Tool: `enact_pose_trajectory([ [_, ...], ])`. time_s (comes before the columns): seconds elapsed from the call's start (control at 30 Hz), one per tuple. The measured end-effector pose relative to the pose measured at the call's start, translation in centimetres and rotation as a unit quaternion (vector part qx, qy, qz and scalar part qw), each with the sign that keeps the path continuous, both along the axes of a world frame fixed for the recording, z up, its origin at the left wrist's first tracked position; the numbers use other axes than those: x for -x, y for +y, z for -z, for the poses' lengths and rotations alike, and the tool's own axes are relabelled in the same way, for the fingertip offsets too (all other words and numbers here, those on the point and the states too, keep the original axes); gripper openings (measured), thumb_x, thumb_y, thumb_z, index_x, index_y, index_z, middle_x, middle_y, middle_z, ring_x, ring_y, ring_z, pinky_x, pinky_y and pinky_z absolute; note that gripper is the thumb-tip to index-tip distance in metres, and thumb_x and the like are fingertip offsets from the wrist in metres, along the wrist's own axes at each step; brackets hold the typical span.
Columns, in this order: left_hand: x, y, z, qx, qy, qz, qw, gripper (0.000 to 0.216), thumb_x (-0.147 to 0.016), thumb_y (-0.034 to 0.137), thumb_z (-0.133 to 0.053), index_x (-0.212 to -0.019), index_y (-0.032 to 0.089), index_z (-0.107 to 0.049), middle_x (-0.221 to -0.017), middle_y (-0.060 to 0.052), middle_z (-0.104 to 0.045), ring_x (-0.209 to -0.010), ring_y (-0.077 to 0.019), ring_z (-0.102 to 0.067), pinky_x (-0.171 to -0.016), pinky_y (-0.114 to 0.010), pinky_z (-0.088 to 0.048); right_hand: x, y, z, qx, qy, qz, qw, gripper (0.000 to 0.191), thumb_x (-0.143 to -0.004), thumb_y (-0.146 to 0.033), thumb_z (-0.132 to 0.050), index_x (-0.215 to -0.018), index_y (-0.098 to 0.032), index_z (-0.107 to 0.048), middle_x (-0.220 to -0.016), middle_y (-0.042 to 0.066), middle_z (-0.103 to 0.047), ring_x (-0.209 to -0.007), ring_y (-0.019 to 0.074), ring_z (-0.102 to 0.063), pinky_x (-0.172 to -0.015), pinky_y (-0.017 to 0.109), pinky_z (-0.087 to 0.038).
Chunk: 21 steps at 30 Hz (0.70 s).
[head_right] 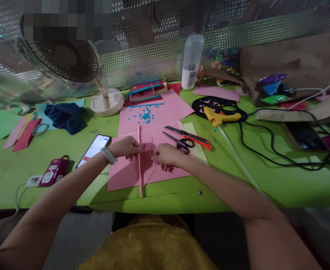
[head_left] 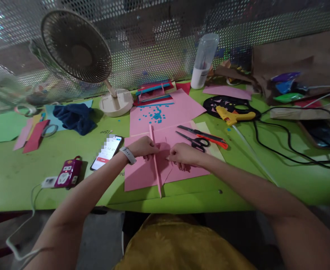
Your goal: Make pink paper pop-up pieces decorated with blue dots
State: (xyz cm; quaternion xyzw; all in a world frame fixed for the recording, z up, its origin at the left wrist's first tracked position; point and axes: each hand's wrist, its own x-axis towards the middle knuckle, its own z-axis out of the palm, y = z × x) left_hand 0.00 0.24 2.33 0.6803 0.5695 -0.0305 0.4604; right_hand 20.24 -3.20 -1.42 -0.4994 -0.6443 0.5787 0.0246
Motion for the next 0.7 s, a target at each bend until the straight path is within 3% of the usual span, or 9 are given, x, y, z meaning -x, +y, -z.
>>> enact_pose_trajectory([
  [0.07,0.2,-1.4,-0.2,-0.074,-0.014,-0.021,0.997,0.035,-0.082,0.027,-0.059,-0.05,0.017,-0.055,-0.042,0.0,-0.057,-0.039,-0.0105,-0.053,-0.043,-0.021,-0.042,0.0,0.0,-0.2,-0.003,-0.007,-0.002,1.0,0.032,-0.092,-0.034,-0.059,-0.066,-0.017,-0.055,-0.043,0.0,-0.06,-0.033,0.0108,-0.054,-0.034,0.019,-0.044],
  [0.13,0.6,-3.2,0.2,-0.227,-0.025,-0.032,0.973,0.035,-0.089,0.034,-0.055,-0.059,0.016,-0.061,-0.053,-0.003,-0.063,-0.049,-0.0129,-0.059,-0.051,-0.024,-0.048,0.0,-0.1,-0.3,-0.013,-0.013,-0.007,1.0,0.031,-0.093,-0.033,-0.058,-0.067,-0.017,-0.055,-0.044,0.0,-0.06,-0.033,0.0113,-0.055,-0.034,0.019,-0.044],
  [0.2,1.2,-5.3,1.4,-0.38,-0.033,0.001,0.924,0.024,-0.091,0.034,-0.055,-0.088,0.015,-0.07,-0.087,-0.01,-0.074,-0.078,-0.0196,-0.068,-0.069,-0.032,-0.056,0.0,-0.2,-0.4,-0.025,-0.018,-0.012,0.999,0.032,-0.092,-0.035,-0.058,-0.067,-0.017,-0.055,-0.046,0.0,-0.061,-0.035,0.0117,-0.056,-0.035,0.02,-0.045],
  [0.27,1.8,-7.1,3.0,-0.462,0.016,0.054,0.885,0.038,-0.092,0.04,-0.058,-0.122,0.018,-0.064,-0.125,-0.015,-0.066,-0.113,-0.0284,-0.063,-0.094,-0.046,-0.052,0.1,-0.4,-0.7,-0.038,-0.03,-0.015,0.999,0.035,-0.092,-0.04,-0.058,-0.066,-0.017,-0.056,-0.047,0.0,-0.061,-0.036,0.0122,-0.058,-0.036,0.021,-0.046],
  [0.33,2.5,-8.3,4.5,-0.472,0.058,0.117,0.872,0.056,-0.093,0.047,-0.055,-0.142,0.02,-0.049,-0.145,-0.017,-0.052,-0.136,-0.033,-0.047,-0.109,-0.054,-0.041,0.3,-0.7,-1.1,-0.049,-0.046,-0.021,0.998,0.038,-0.09,-0.045,-0.059,-0.065,-0.017,-0.057,-0.048,0.001,-0.061,-0.037,0.0126,-0.058,-0.038,0.022,-0.047],
  [0.43,3.3,-8.7,5.6,-0.459,0.072,0.188,0.865,0.065,-0.094,0.052,-0.051,-0.15,0.022,-0.038,-0.156,-0.017,-0.037,-0.145,-0.0326,-0.033,-0.116,-0.056,-0.031,0.3,-0.9,-1.8,-0.077,-0.053,-0.032,0.995,0.04,-0.09,-0.051,-0.058,-0.069,-0.017,-0.062,-0.052,0.002,-0.063,-0.041,0.0128,-0.059,-0.043,0.023,-0.047],
  [0.5,3.7,-8.3,5.3,-0.447,0.065,0.217,0.865,0.064,-0.096,0.049,-0.049,-0.152,0.024,-0.034,-0.159,-0.014,-0.033,-0.147,-0.0304,-0.03,-0.119,-0.055,-0.027,0.2,-0.6,-2.0,-0.168,-0.063,-0.009,0.984,0.034,-0.091,-0.047,-0.059,-0.075,-0.018,-0.064,-0.061,0.003,-0.067,-0.051,0.0138,-0.062,-0.05,0.025,-0.048],
  [0.6,4.0,-7.6,4.5,-0.448,0.035,0.243,0.86,0.06,-0.095,0.047,-0.052,-0.149,0.026,-0.04,-0.157,-0.011,-0.036,-0.147,-0.0292,-0.03,-0.12,-0.055,-0.025,0.0,0.1,-1.2,-0.387,-0.067,0.027,0.919,0.017,-0.091,-0.036,-0.062,-0.09,-0.019,-0.066,-0.09,0.006,-0.072,-0.081,0.0185,-0.065,-0.072,0.03,-0.049],
  [0.7,4.2,-7.2,4.3,-0.457,0.001,0.234,0.858,0.064,-0.092,0.052,-0.054,-0.145,0.016,-0.045,-0.149,-0.017,-0.048,-0.139,-0.028,-0.045,-0.117,-0.048,-0.036,0.2,0.7,0.4,-0.489,-0.052,-0.026,0.87,0.018,-0.09,-0.031,-0.064,-0.101,-0.017,-0.066,-0.108,0.01,-0.068,-0.104,0.024,-0.06,-0.091,0.037,-0.045],
])
